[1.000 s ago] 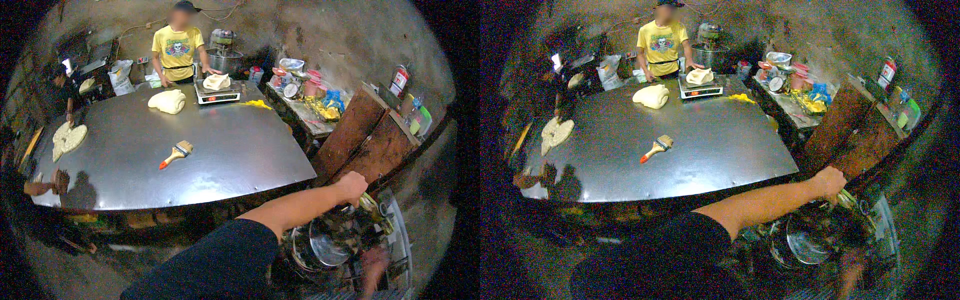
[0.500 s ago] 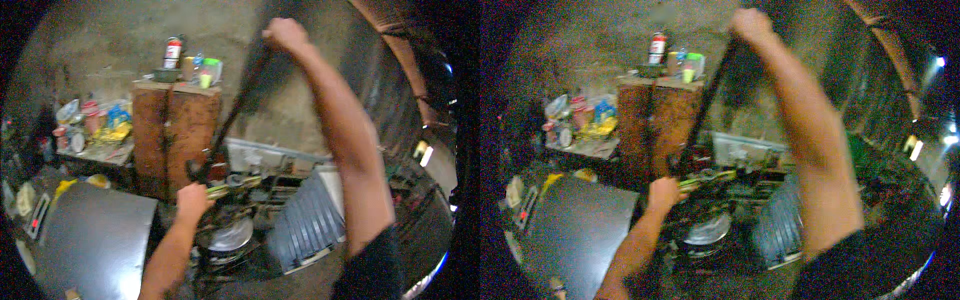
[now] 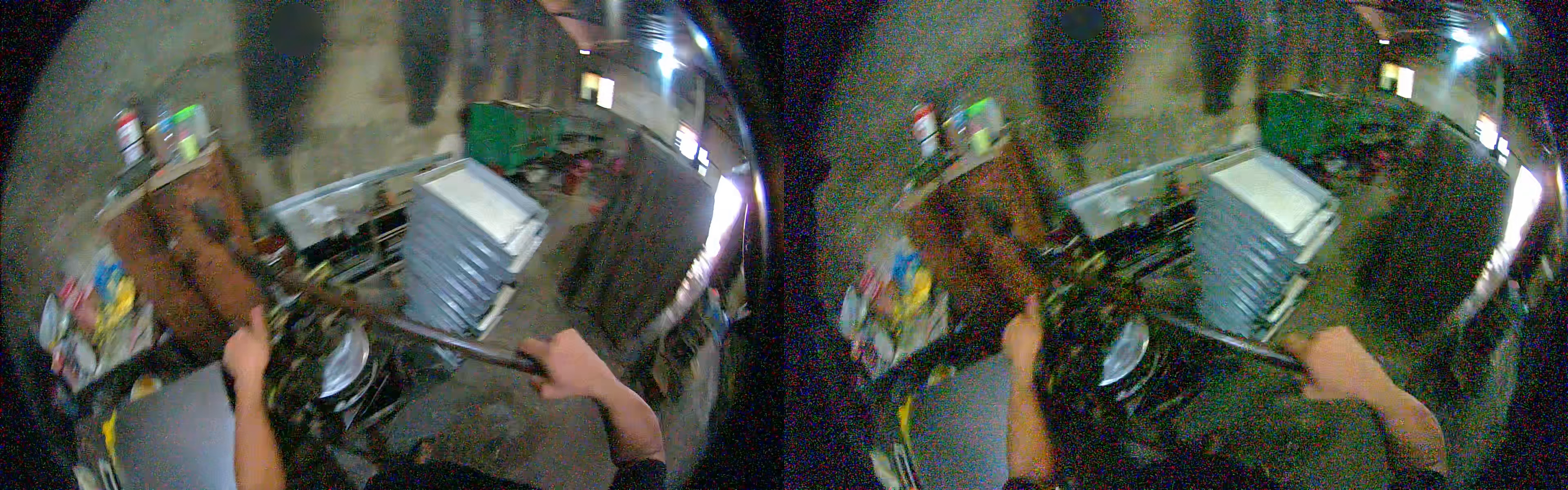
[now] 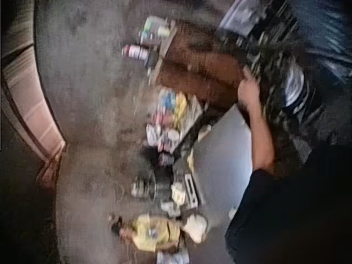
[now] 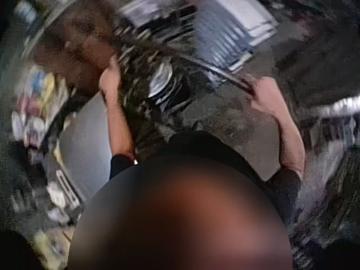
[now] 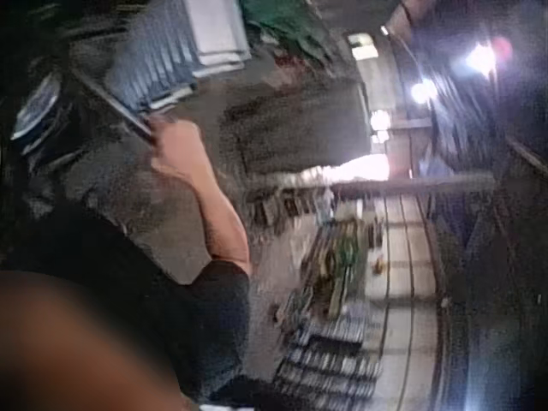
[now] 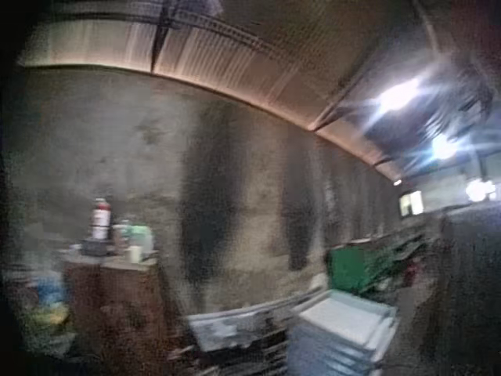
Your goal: The person assembles round baked goods by placing dough into metal trays, adding a dark filling, and sealing with more dough. They repeatedly transfer trays to a rack and retrieve new ones, continuing the assembly cycle.
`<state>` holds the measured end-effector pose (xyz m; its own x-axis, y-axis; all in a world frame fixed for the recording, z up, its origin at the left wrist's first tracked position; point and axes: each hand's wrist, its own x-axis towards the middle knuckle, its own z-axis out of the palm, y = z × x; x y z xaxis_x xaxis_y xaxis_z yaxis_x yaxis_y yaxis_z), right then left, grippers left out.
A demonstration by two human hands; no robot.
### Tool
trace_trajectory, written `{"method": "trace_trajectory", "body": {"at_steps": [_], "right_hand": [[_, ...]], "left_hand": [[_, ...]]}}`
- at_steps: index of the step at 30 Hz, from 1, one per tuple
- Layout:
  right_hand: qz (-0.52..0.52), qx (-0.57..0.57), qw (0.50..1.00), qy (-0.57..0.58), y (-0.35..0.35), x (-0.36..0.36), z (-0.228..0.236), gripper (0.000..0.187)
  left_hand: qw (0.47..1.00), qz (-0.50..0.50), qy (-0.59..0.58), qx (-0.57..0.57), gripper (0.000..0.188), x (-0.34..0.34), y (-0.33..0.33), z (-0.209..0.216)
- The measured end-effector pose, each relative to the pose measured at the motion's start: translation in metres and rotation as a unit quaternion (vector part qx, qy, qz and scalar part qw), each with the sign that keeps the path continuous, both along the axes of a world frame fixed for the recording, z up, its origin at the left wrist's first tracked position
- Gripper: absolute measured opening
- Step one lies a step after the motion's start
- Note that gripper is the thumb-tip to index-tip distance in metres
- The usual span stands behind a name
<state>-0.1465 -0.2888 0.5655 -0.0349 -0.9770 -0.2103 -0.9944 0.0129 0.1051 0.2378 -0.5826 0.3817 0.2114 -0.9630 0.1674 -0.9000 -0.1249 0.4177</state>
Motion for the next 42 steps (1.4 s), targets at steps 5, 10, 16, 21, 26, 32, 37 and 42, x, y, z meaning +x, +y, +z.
{"method": "trace_trajectory", "body": {"at_steps": [5,10,16,21,26,32,37,42], "right_hand": [[0.079,0.016,0.995,-0.055,0.000,-0.029,-0.028,0.044],[0.067,-0.058,0.971,-0.220,0.034,-0.065,-0.123,0.050],[-0.272,0.034,0.845,-0.459,0.047,-0.051,-0.267,0.048],[0.005,0.017,0.978,-0.209,0.050,-0.027,-0.148,0.042],[0.117,-0.061,0.973,-0.191,0.035,-0.047,-0.083,0.040],[0.058,-0.054,0.966,-0.246,0.051,-0.054,-0.305,0.077],[-0.048,-0.020,0.959,-0.278,0.053,-0.052,-0.329,0.062],[-0.304,0.019,0.926,-0.222,0.074,0.000,-0.247,0.057]], "left_hand": [[0.968,-0.079,-0.207,-0.115,0.053,0.070,-0.052,-0.035],[0.911,-0.023,-0.386,-0.145,0.052,0.114,-0.069,-0.098],[0.917,-0.046,-0.351,-0.183,0.038,0.096,-0.044,-0.085],[0.960,-0.032,-0.175,-0.214,0.067,0.096,-0.015,-0.040],[0.971,0.042,-0.142,-0.190,0.064,0.084,-0.004,-0.029],[0.964,0.100,-0.161,-0.183,0.065,0.067,0.014,-0.034],[0.967,0.074,-0.155,-0.186,0.063,0.072,0.007,-0.024],[0.972,-0.028,-0.034,-0.232,0.048,0.060,0.031,0.006]]}}
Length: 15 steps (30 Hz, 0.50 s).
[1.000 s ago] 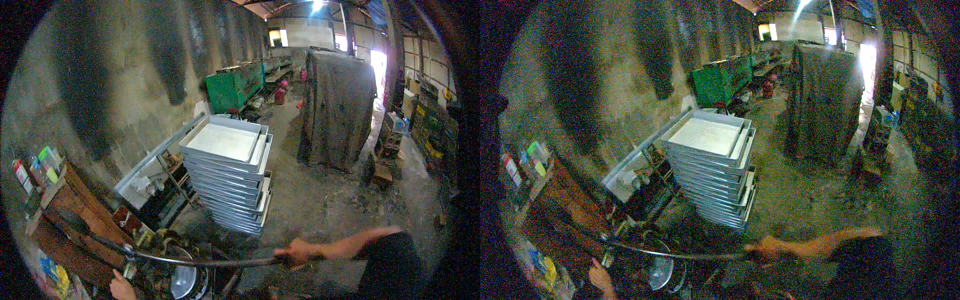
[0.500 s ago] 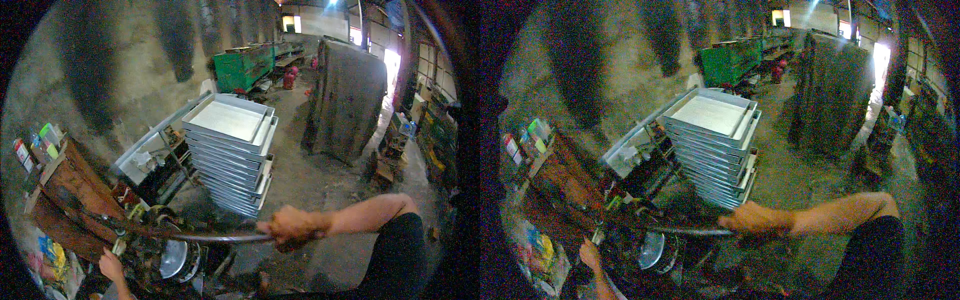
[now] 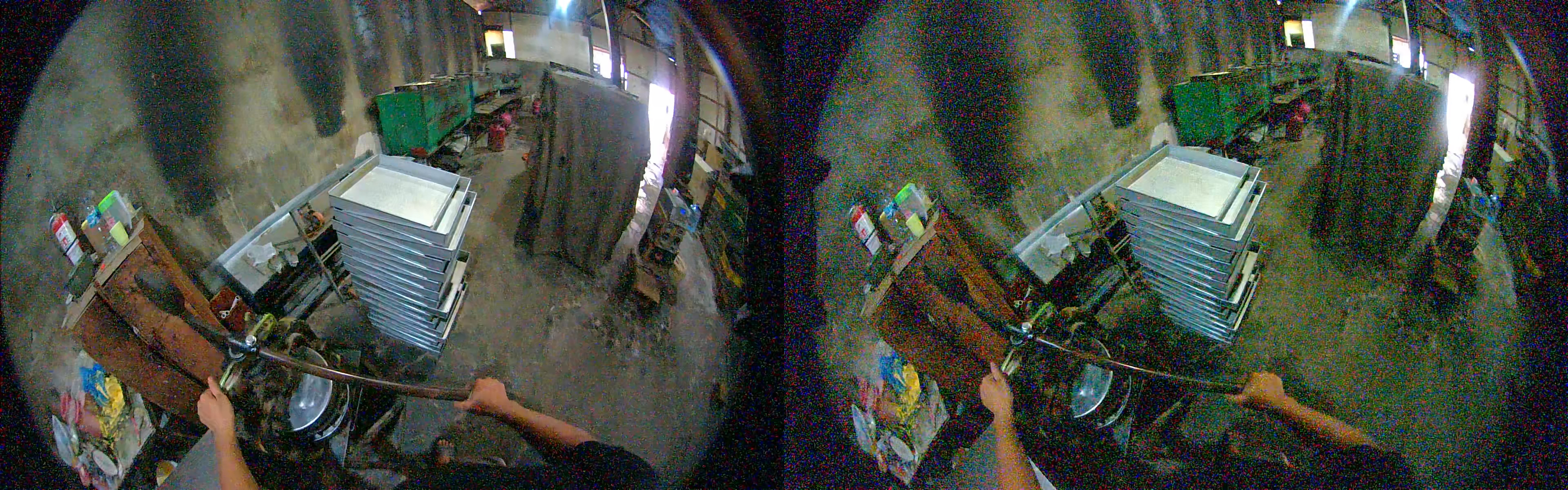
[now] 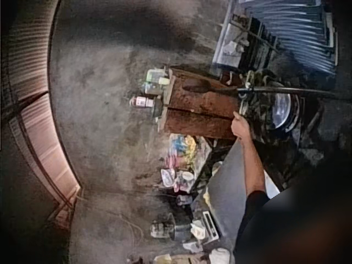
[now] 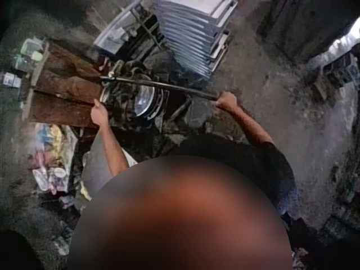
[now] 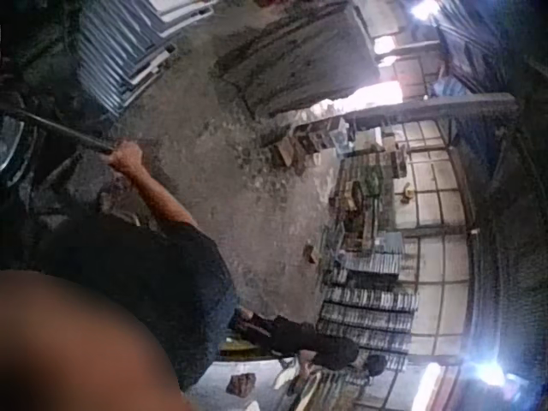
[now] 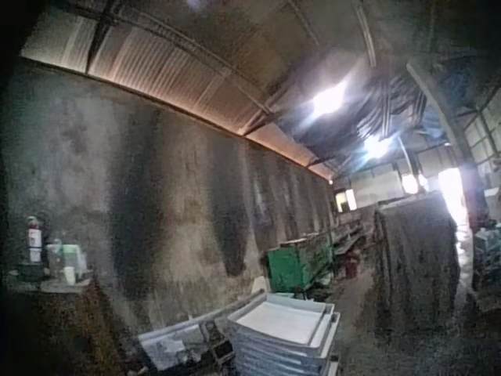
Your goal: The person assembles round baked goods by placing dough into metal trays, adding a dark filling, and sealing with more dough. They repeatedly transfer trays to a rack and retrieve new ones, continuing the assembly cycle.
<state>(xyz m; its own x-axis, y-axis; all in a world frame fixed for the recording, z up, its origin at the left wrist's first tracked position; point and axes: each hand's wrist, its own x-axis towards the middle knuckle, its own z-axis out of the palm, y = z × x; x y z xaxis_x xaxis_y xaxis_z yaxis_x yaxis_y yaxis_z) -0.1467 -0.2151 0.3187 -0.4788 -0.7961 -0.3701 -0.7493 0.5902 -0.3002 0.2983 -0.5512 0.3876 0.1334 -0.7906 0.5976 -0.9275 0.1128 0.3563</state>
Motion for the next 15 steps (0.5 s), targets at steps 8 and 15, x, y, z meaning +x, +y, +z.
{"method": "trace_trajectory", "body": {"at_steps": [8,15], "right_hand": [[0.304,-0.402,0.861,0.069,-0.025,-0.005,0.290,0.040],[0.373,-0.699,0.577,0.199,-0.189,0.066,0.443,0.046]], "left_hand": [[0.834,-0.534,0.055,-0.128,0.024,-0.098,0.099,0.190],[0.863,-0.380,0.093,-0.320,0.038,-0.223,0.052,0.314]]}}
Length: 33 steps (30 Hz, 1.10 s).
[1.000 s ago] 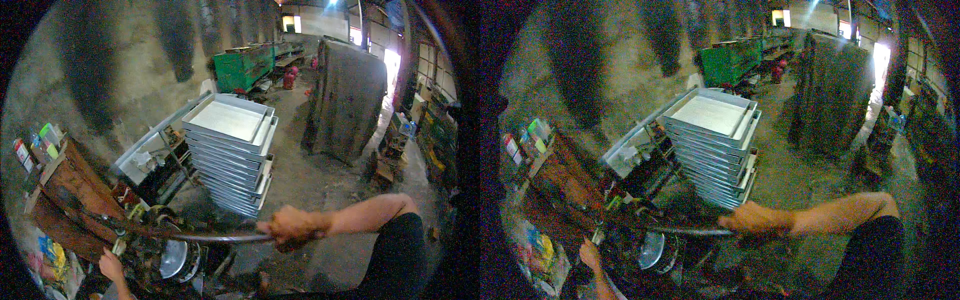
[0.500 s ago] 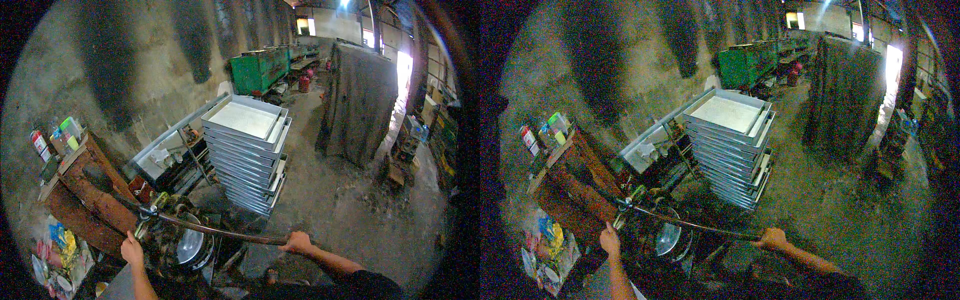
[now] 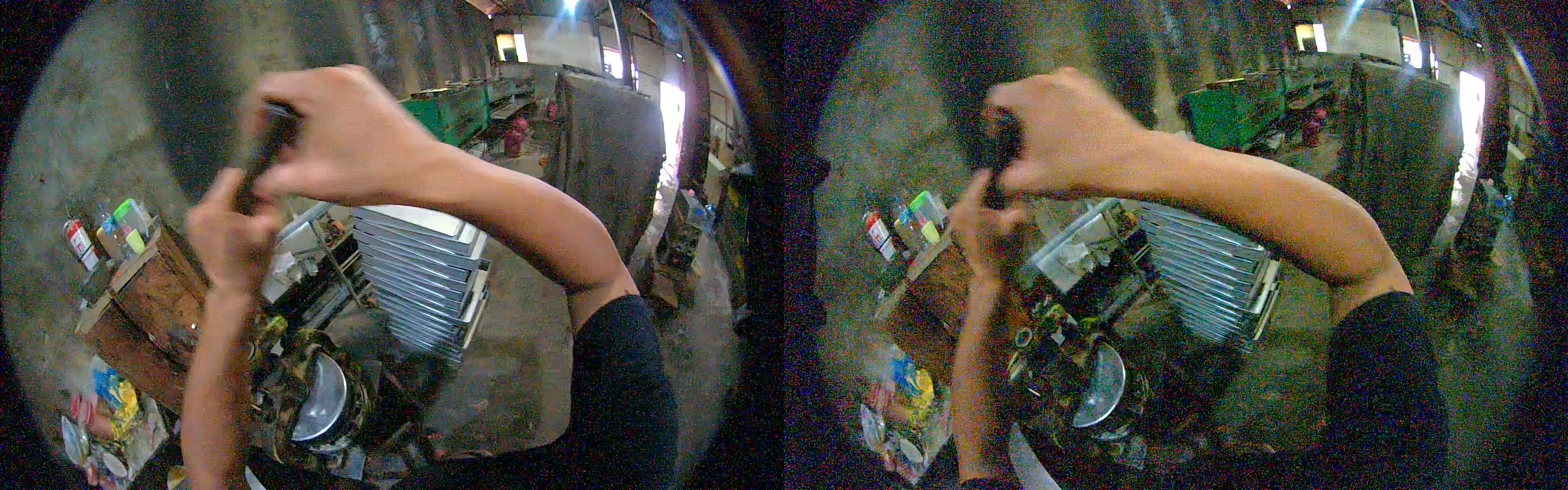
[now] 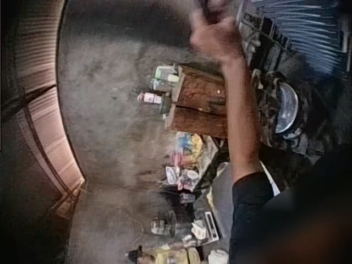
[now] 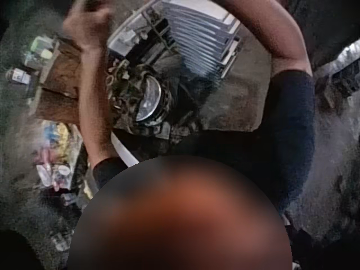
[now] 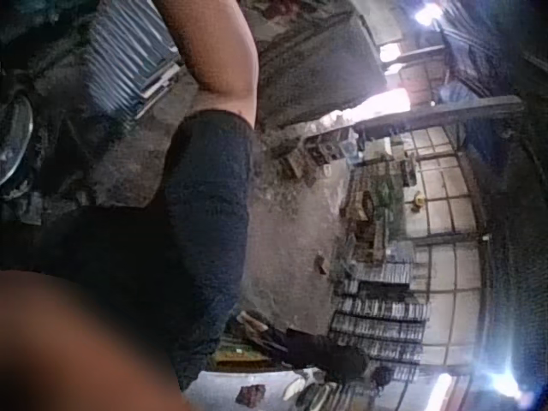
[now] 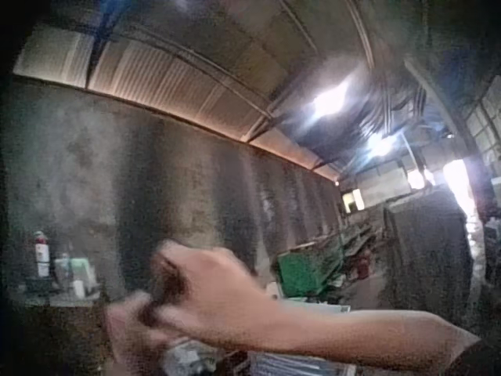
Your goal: The person assembles round baked goods by placing dough into metal trays, adding a dark filling, and sealing with more dough. They repeatedly transfer trays to a rack and retrieve new ones, continuing the assembly cycle.
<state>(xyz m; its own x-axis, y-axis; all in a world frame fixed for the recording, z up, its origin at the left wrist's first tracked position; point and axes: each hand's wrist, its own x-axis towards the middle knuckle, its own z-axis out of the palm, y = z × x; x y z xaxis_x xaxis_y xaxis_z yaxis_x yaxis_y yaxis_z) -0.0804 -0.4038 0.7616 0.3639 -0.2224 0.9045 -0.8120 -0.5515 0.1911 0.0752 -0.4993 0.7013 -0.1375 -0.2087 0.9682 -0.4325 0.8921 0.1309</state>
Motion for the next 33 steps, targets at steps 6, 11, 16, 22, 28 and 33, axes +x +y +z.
{"method": "trace_trajectory", "body": {"at_steps": [6,11,16,22,28,33], "right_hand": [[0.271,-0.031,0.955,-0.113,-0.103,0.031,-0.076,0.057],[0.220,0.251,0.909,-0.250,-0.136,0.011,-0.235,0.045],[0.205,0.280,0.881,-0.323,-0.205,0.059,-0.294,0.038],[0.269,0.206,0.887,-0.314,-0.276,0.132,-0.312,0.034],[0.159,0.297,0.842,-0.422,-0.202,0.098,-0.467,0.041],[0.073,0.665,0.417,-0.615,-0.038,0.069,-0.637,0.070]], "left_hand": [[0.947,0.230,0.198,0.103,0.061,0.149,-0.172,0.078],[0.857,0.473,0.193,-0.067,0.048,0.230,-0.271,0.083],[0.920,0.215,0.314,0.090,0.034,0.248,-0.253,0.080],[0.893,0.360,0.269,-0.018,0.040,0.257,-0.235,0.075],[0.894,0.421,0.100,0.114,0.065,0.224,-0.185,0.048],[0.932,0.337,0.067,0.112,0.083,0.209,-0.095,-0.026]]}}
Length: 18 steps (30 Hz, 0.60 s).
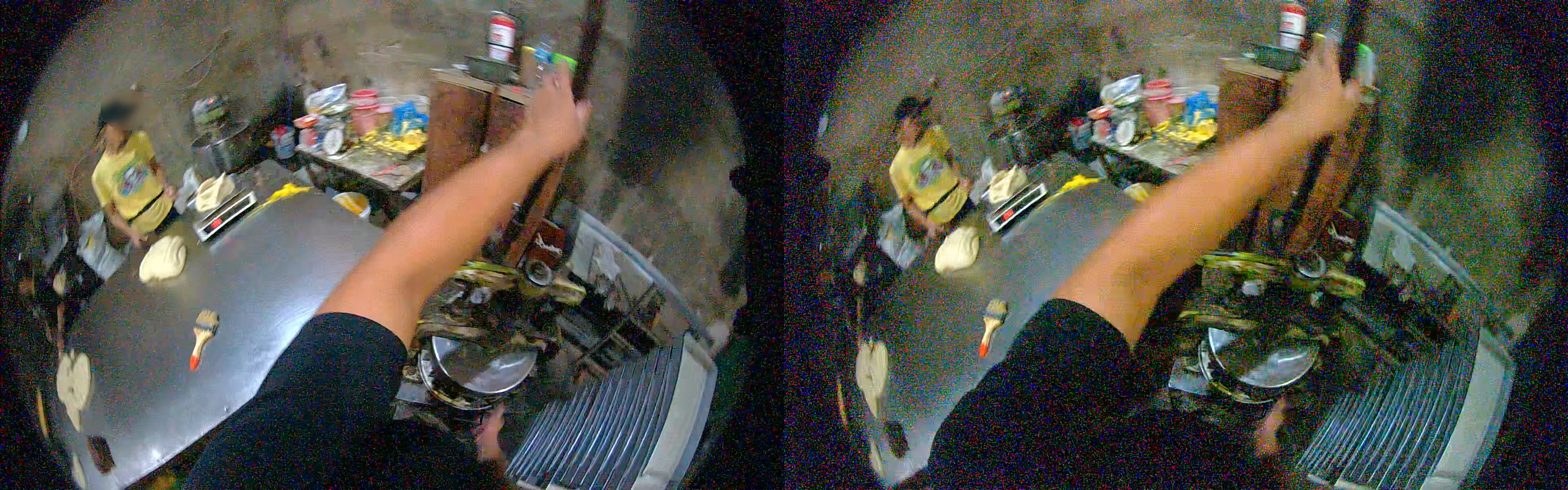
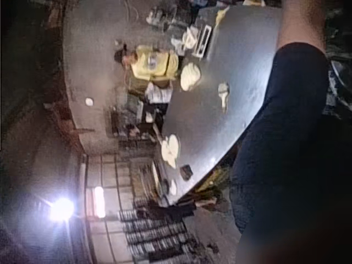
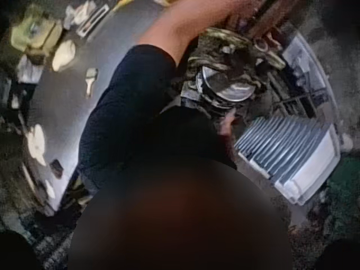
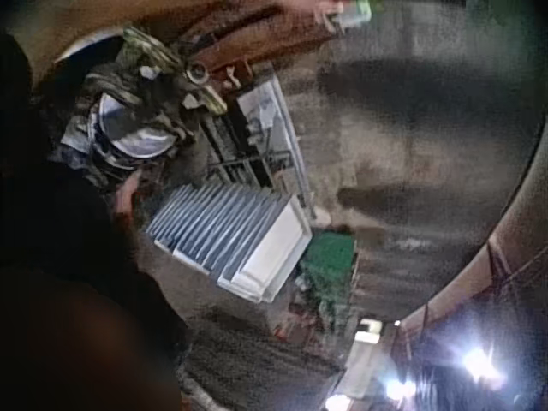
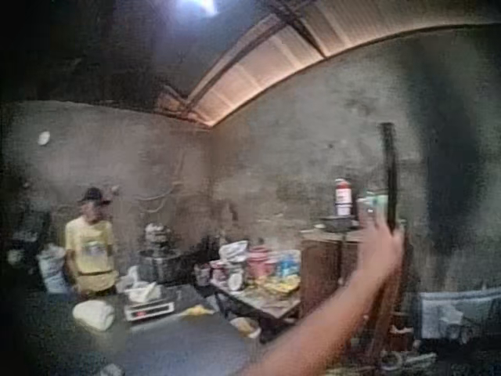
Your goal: The person assembles round baked goods by placing dough into metal trays, adding a dark filling, and sealing with more dough. They repeatedly transfer trays to a rack and retrieve new ones, continuing the assembly cycle.
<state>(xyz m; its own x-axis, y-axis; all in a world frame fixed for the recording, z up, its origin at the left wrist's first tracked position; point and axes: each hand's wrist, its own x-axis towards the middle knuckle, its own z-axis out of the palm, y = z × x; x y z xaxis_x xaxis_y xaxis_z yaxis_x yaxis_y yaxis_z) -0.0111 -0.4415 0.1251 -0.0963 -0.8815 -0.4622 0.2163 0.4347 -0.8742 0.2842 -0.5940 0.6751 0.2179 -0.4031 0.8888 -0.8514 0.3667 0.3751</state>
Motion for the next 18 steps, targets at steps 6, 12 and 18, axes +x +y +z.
{"method": "trace_trajectory", "body": {"at_steps": [6,12,18], "right_hand": [[-0.006,0.232,0.862,-0.451,0.050,0.027,-0.068,0.083],[0.079,0.241,0.950,-0.181,0.047,0.007,-0.062,0.098],[0.101,0.204,0.957,-0.177,0.025,-0.090,-0.067,0.085]], "left_hand": [[0.979,-0.139,0.149,0.007,0.059,0.004,0.107,-0.101],[0.943,0.016,0.331,0.021,0.017,-0.007,0.225,-0.303],[0.609,0.076,0.644,0.457,0.065,-0.052,0.318,-0.573]]}}
